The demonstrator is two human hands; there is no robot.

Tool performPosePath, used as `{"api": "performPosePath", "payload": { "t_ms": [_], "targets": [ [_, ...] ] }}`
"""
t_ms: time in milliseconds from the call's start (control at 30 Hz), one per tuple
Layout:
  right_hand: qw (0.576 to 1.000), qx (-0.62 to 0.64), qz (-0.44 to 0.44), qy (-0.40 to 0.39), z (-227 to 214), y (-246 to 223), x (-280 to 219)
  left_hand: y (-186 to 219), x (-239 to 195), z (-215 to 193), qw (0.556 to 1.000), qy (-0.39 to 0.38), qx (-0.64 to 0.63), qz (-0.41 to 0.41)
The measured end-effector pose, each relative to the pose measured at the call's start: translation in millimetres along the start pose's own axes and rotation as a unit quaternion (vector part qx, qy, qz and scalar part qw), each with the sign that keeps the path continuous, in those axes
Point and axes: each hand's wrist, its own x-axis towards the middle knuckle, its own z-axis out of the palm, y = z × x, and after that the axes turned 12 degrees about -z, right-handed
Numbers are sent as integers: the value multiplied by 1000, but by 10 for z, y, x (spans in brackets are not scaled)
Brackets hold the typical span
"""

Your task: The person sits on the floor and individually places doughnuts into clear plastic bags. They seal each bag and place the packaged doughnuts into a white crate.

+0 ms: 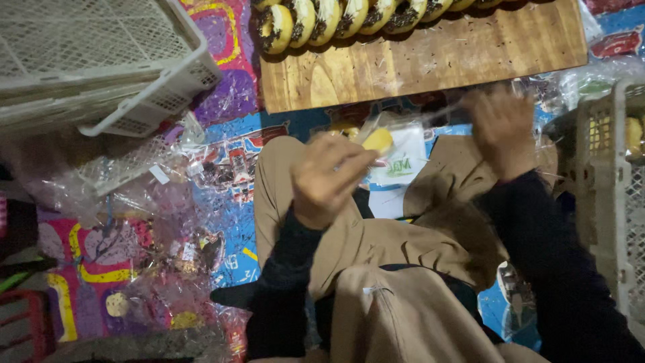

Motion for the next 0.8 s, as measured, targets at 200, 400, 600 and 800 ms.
{"api": "performPosePath", "payload": {
  "t_ms": [200,400,600,800],
  "targets": [
    [787,599,-8,-149,705,-136,145,-704,-184,357,949,72,-86,-294],
    [499,824,159,214,1572,-1571,651,-1617,-798,785,870,125,-172,-446],
    [575,785,216,81,1737,-2543,-234,-1415,-1884,576,846,10,160,-509],
    [778,598,190,-25,2519,-1451,-89,-1877,-1316,985,858,39,57,-510]
  ]
}}
